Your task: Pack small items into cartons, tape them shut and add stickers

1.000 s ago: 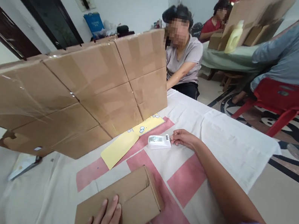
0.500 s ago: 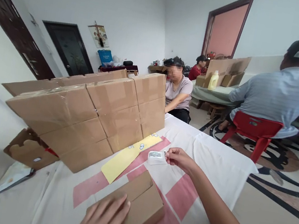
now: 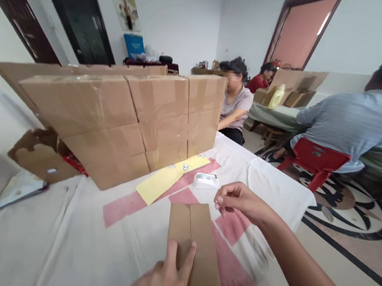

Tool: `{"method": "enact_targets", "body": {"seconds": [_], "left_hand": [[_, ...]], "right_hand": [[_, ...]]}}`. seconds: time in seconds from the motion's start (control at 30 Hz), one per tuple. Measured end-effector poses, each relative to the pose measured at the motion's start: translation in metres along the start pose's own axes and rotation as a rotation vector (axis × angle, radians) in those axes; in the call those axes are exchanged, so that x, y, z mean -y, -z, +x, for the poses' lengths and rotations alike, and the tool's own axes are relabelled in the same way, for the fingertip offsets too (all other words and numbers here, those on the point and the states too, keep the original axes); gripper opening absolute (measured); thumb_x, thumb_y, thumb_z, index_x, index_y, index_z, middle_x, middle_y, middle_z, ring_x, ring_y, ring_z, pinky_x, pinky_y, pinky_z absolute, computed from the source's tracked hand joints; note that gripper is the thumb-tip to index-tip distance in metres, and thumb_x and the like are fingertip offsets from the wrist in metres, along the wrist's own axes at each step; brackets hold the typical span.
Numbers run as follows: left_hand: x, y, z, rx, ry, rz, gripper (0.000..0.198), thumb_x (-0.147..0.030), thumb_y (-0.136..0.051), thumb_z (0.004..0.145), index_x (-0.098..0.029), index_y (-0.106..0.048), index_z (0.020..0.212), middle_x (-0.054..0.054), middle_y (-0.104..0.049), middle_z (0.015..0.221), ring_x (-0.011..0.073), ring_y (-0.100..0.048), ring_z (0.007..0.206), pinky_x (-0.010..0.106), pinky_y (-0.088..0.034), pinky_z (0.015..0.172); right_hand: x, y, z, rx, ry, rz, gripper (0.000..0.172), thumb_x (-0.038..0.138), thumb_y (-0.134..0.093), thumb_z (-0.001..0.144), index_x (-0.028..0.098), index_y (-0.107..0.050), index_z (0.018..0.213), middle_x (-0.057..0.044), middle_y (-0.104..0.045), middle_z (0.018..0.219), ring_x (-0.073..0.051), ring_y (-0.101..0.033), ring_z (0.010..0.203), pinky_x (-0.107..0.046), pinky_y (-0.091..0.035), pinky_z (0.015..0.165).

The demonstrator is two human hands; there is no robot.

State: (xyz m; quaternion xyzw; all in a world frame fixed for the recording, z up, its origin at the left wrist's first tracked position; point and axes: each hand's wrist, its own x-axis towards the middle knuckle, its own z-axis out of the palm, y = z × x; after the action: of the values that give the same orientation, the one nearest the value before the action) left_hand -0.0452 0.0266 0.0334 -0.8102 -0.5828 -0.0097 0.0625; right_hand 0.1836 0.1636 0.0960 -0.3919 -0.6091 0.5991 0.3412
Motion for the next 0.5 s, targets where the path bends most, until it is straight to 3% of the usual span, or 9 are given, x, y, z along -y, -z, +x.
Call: {"method": "enact_targets", "body": {"seconds": [0.1, 0.2, 0.33, 0.4, 0.5], "left_hand": [[-0.012, 0.011, -0.003, -0.063, 0.068, -0.053, 0.063, -0.059, -0.067, 0.082, -0.031, -0.061, 0.137, 0.014, -0.062, 0.121, 0.0174, -0.068, 0.061, 0.028, -0.052, 0.052], [-0.022, 0.009, -0.008, -0.138, 0.136, -0.075, 0.052, -0.051, -0.060, 0.090, -0.023, -0.065, 0.134, 0.015, -0.063, 0.112, 0.0125, -0.062, 0.051, 0.024, -0.047, 0.045], [-0.022, -0.003, -0.012, -0.298, 0.121, -0.130, 0.057, -0.048, -0.072, 0.080, -0.018, -0.068, 0.128, 0.013, -0.065, 0.104, 0.0128, -0.060, 0.049, 0.024, -0.046, 0.039], [-0.017, -0.008, -0.011, -0.378, 0.069, -0.187, 0.060, -0.049, -0.076, 0.076, -0.015, -0.069, 0.125, 0.012, -0.066, 0.098, 0.0163, -0.064, 0.056, 0.024, -0.046, 0.039], [-0.010, -0.013, -0.008, -0.438, 0.015, -0.275, 0.056, -0.050, -0.072, 0.080, -0.013, -0.069, 0.122, 0.010, -0.066, 0.095, 0.0182, -0.066, 0.061, 0.027, -0.047, 0.041]], "right_hand": [[0.011, -0.021, -0.005, 0.068, -0.083, -0.104, 0.030, 0.041, -0.078, 0.079, 0.013, -0.070, 0.072, -0.005, -0.072, 0.072, -0.011, -0.060, 0.055, -0.024, -0.037, 0.053], [0.013, -0.042, -0.005, 0.129, -0.161, -0.209, 0.027, 0.039, -0.073, 0.083, 0.013, -0.071, 0.076, -0.002, -0.068, 0.066, -0.012, -0.060, 0.054, -0.024, -0.041, 0.056], [0.007, -0.065, -0.003, 0.176, -0.264, -0.319, 0.026, 0.034, -0.061, 0.091, 0.015, -0.065, 0.074, 0.004, -0.052, 0.050, -0.010, -0.049, 0.048, -0.024, -0.036, 0.051], [0.005, -0.073, -0.002, 0.206, -0.314, -0.339, 0.026, 0.033, -0.058, 0.092, 0.016, -0.061, 0.072, 0.005, -0.049, 0.051, -0.010, -0.046, 0.048, -0.024, -0.036, 0.050], [0.005, -0.078, 0.002, 0.242, -0.352, -0.394, 0.026, 0.031, -0.055, 0.092, 0.017, -0.056, 0.070, 0.005, -0.046, 0.055, -0.010, -0.043, 0.051, -0.024, -0.033, 0.050]]}}
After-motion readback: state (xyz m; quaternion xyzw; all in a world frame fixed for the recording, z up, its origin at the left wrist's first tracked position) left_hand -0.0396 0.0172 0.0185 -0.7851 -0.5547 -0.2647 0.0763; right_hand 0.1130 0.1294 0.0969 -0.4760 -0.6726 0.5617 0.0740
